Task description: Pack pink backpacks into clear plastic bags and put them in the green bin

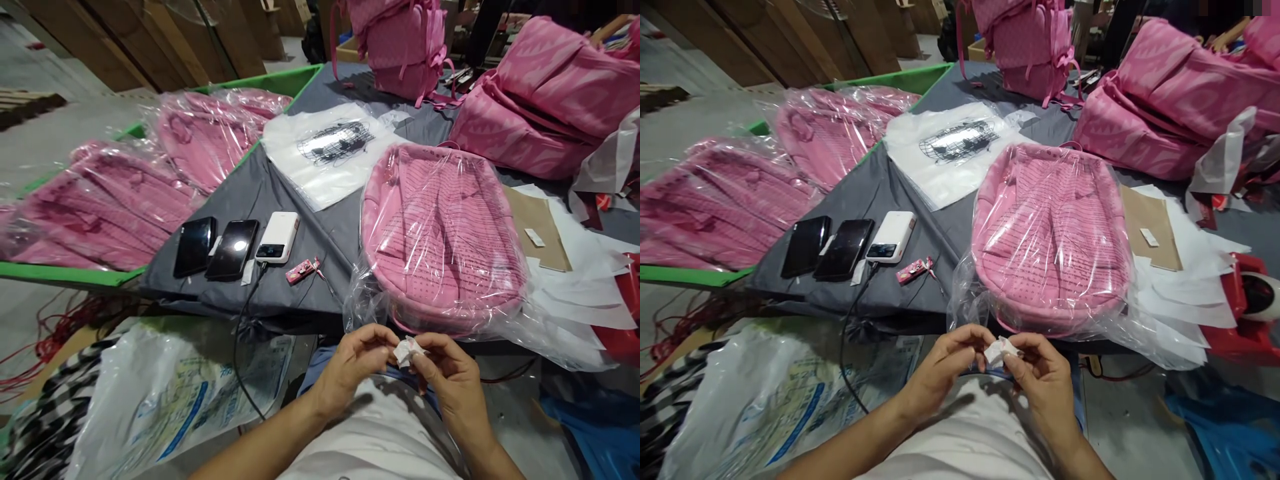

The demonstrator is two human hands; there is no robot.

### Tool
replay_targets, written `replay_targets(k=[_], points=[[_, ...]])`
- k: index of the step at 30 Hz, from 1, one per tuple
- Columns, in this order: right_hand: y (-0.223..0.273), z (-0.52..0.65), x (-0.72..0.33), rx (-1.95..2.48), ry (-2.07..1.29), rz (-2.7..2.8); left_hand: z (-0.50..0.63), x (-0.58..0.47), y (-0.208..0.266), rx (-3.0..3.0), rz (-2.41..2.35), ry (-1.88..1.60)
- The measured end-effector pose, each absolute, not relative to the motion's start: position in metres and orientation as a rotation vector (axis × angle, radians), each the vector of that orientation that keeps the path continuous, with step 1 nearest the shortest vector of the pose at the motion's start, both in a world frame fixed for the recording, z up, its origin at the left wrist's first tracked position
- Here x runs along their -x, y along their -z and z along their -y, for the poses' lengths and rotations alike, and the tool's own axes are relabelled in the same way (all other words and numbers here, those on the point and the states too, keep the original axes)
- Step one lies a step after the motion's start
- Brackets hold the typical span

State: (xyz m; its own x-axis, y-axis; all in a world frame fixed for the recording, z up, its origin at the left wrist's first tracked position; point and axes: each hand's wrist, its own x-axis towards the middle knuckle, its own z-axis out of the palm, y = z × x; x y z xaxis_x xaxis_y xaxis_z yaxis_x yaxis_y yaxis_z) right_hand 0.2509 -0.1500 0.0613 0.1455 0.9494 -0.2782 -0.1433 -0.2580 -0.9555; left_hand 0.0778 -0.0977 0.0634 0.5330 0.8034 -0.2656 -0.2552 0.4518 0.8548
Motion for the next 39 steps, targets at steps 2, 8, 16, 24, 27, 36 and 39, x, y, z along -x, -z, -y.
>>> replay_targets(k=[2, 8, 16, 24, 27, 36, 39], points=[[-0.063, 0.149, -0.249, 1.367, -1.261, 0.934, 0.099, -0.078, -0.063, -0.997, -0.730, -0.792], [-0.063, 0.141, -0.255, 1.331, -1.136, 1.086, 0.102, -0.082, -0.060, -1.142, -0.789, -0.932], [-0.075, 0.144, -0.259, 1.339, -0.664, 1.484, 0.104, -0.081, -0.066, -1.585, -0.873, -1.093], [-0.089, 0.138, -0.247, 1.362, -0.511, 1.646, 0.106, -0.074, -0.074, -1.971, -0.827, -1.066], [-0.088, 0.140, -0.249, 1.338, -0.499, 1.684, 0.105, -0.073, -0.074, -2.053, -0.822, -1.080], [-0.094, 0.137, -0.259, 1.405, -0.943, 1.577, 0.103, -0.067, -0.071, -2.027, -0.704, -1.061], [-0.090, 0.134, -0.261, 1.408, -1.234, 1.379, 0.102, -0.066, -0.068, -1.879, -0.692, -1.014]])
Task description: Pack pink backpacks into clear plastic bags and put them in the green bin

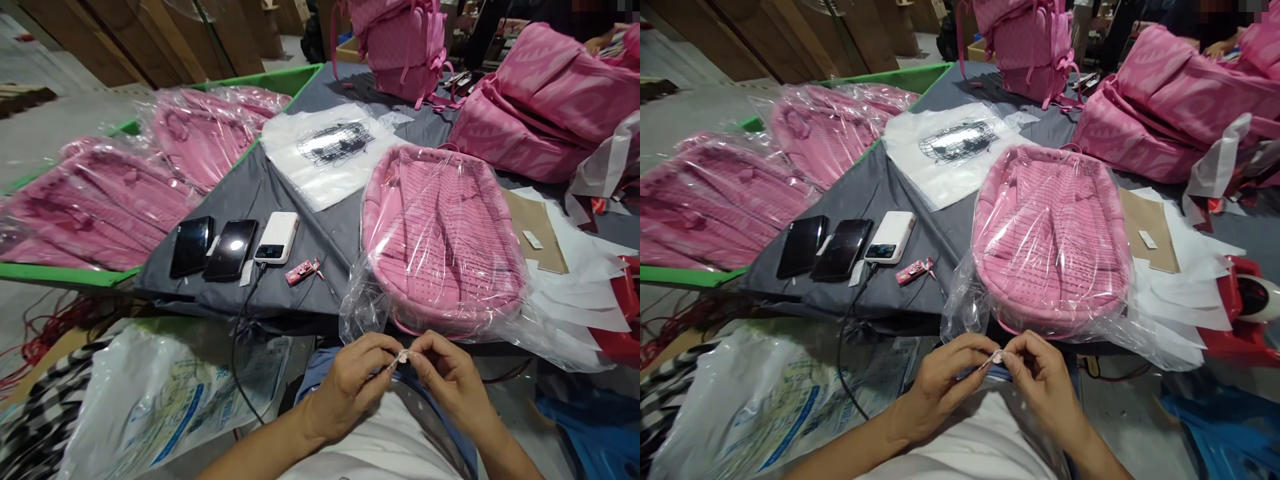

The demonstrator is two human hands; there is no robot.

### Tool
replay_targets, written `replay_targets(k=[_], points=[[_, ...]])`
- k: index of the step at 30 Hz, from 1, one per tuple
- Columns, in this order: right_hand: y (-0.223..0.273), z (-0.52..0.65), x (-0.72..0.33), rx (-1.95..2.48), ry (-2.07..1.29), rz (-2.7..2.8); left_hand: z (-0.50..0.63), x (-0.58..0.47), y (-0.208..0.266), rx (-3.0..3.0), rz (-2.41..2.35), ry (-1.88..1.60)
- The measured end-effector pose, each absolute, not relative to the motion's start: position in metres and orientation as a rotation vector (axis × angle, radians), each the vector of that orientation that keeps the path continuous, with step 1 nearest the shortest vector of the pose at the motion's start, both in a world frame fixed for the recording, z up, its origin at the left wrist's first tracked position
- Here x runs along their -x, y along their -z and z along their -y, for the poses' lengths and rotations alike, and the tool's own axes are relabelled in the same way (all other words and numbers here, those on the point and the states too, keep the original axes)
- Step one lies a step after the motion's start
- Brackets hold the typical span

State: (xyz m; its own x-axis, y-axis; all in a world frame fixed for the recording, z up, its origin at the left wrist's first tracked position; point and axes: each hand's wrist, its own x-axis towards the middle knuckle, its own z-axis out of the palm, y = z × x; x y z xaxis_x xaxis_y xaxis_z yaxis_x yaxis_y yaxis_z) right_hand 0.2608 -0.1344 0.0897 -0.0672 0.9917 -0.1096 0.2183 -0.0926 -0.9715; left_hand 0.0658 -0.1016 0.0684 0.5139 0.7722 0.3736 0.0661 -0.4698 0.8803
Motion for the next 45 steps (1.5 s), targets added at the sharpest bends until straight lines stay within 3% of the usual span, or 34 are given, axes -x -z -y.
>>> replay_targets(k=[9, 14, 18, 24, 29, 37, 39, 43, 45], points=[[-0.079, 0.129, -0.270, 1.018, -2.121, 0.733, 0.093, -0.073, -0.067, -0.813, -0.627, -0.742], [-0.067, 0.124, -0.267, 0.825, -2.219, 0.570, 0.092, -0.077, -0.065, -0.545, -0.647, -0.689], [-0.062, 0.128, -0.261, 0.990, -1.969, 0.756, 0.094, -0.077, -0.064, -0.716, -0.721, -0.850], [-0.067, 0.136, -0.250, 1.288, -1.248, 1.079, 0.099, -0.077, -0.065, -1.213, -0.797, -1.057], [-0.073, 0.138, -0.248, 1.346, -0.864, 1.267, 0.105, -0.077, -0.065, -1.501, -0.800, -1.116], [-0.073, 0.141, -0.250, 1.304, -0.156, 1.722, 0.103, -0.075, -0.068, -1.309, -0.861, -1.002], [-0.073, 0.140, -0.252, 1.341, -0.374, 1.649, 0.101, -0.075, -0.070, -1.145, -0.845, -0.930], [-0.071, 0.136, -0.256, 1.271, -1.466, 1.080, 0.097, -0.074, -0.068, -0.813, -0.769, -0.798], [-0.067, 0.133, -0.256, 1.120, -1.847, 0.793, 0.096, -0.076, -0.065, -0.691, -0.732, -0.767]])
